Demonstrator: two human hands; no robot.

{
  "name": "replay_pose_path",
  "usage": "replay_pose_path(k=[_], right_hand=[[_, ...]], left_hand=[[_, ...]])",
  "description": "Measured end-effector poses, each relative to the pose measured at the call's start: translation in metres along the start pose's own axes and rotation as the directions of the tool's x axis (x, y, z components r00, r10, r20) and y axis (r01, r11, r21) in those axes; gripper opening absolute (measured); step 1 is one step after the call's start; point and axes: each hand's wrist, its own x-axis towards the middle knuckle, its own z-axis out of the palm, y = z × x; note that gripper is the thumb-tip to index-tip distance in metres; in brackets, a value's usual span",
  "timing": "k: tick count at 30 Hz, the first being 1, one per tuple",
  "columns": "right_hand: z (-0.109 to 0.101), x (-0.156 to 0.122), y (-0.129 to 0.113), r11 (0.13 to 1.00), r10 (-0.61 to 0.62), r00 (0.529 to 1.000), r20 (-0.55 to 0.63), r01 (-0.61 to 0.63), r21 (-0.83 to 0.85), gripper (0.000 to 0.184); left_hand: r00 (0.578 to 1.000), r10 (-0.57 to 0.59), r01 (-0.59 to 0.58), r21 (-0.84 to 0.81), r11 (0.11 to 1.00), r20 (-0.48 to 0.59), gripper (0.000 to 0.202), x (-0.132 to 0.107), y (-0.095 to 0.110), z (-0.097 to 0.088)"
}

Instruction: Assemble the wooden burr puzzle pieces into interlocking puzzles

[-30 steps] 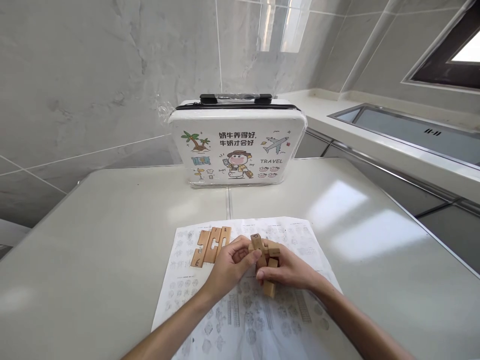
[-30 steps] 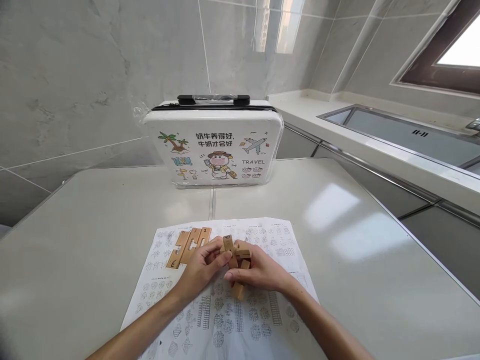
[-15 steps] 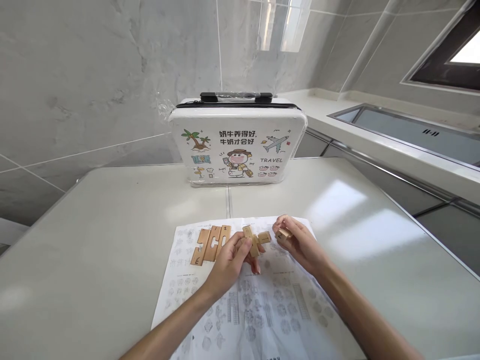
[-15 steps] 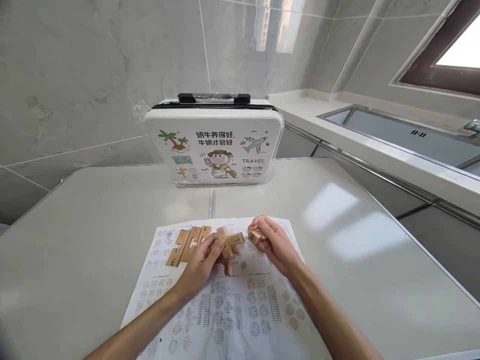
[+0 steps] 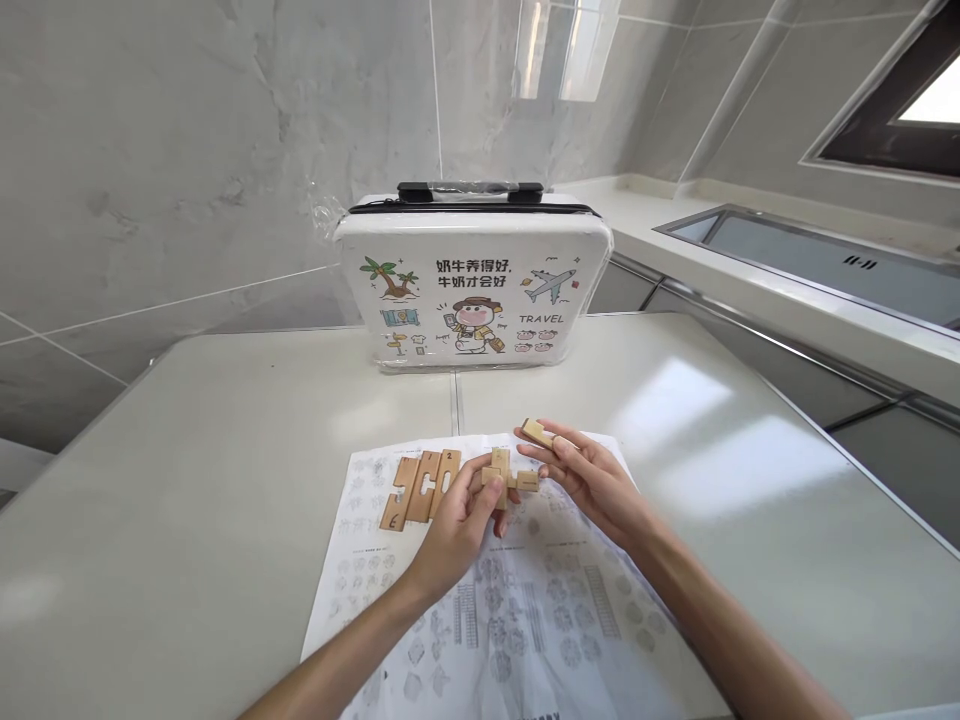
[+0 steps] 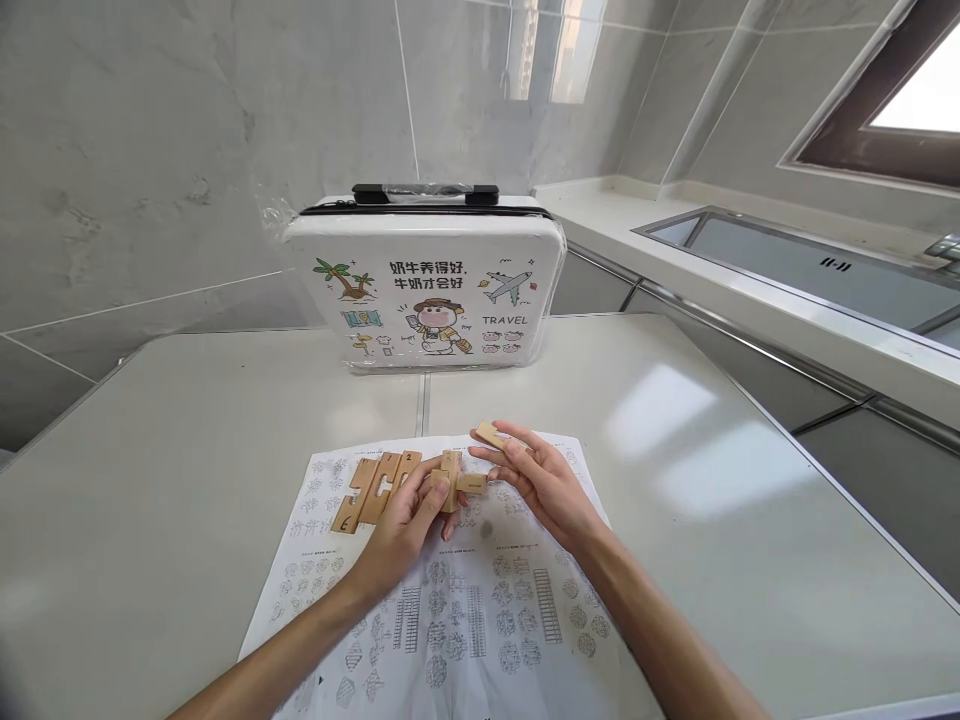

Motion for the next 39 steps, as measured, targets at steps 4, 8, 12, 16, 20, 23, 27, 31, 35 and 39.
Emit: replay_pose_path(k=[4, 8, 12, 16, 20, 23, 27, 31, 35, 39], right_hand=[[-0.002, 0.004, 0.003, 0.998, -0.026, 0.998, -0.053, 0.023, -0.059, 0.034], [-0.002, 0.003, 0.005, 0.993, -0.021, 1.0, -0.014, 0.019, -0.116, 0.037], [0.006, -0.002, 0.005, 0.983, 0.065, 0.99, 0.123, -0.043, -0.179, 0.038], [0.015, -0.006, 0.006, 0.955, 0.106, 0.977, 0.188, -0.047, -0.294, 0.042], [0.015, -0.007, 0.009, 0.954, 0.135, 0.969, 0.209, -0.071, -0.29, 0.044], [0.012, -0.008, 0.011, 0.958, 0.16, 0.956, 0.246, -0.09, -0.273, 0.044], [0.011, -0.008, 0.015, 0.959, 0.191, 0.934, 0.301, -0.112, -0.262, 0.046], [0.012, -0.01, 0.019, 0.966, 0.214, 0.921, 0.324, -0.149, -0.212, 0.053], [0.013, -0.011, 0.021, 0.97, 0.204, 0.923, 0.326, -0.145, -0.194, 0.054], [0.016, -0.013, 0.022, 0.972, 0.171, 0.939, 0.299, -0.111, -0.205, 0.062]], left_hand=[[1.0, -0.019, 0.019, -0.012, 1.0, -0.001, 0.05, -0.001, 0.001, 0.0], [1.0, -0.008, 0.008, -0.024, 1.0, 0.015, 0.048, -0.001, 0.003, 0.0], [0.999, 0.02, -0.018, -0.058, 0.998, 0.034, 0.048, -0.001, 0.001, -0.001], [0.998, 0.007, -0.002, -0.087, 0.996, 0.059, 0.05, -0.001, -0.002, -0.003], [0.997, -0.012, 0.02, -0.104, 0.994, 0.074, 0.055, -0.001, -0.004, -0.004], [0.994, -0.034, 0.046, -0.118, 0.992, 0.1, 0.058, -0.001, -0.002, -0.003], [0.985, -0.069, 0.095, -0.161, 0.982, 0.16, 0.059, -0.002, 0.004, -0.003], [0.973, -0.059, 0.106, -0.205, 0.973, 0.222, 0.055, -0.003, 0.007, -0.004], [0.968, -0.075, 0.13, -0.225, 0.966, 0.238, 0.055, -0.002, 0.007, -0.005], [0.953, -0.088, 0.161, -0.238, 0.958, 0.29, 0.058, -0.001, 0.006, -0.005]])
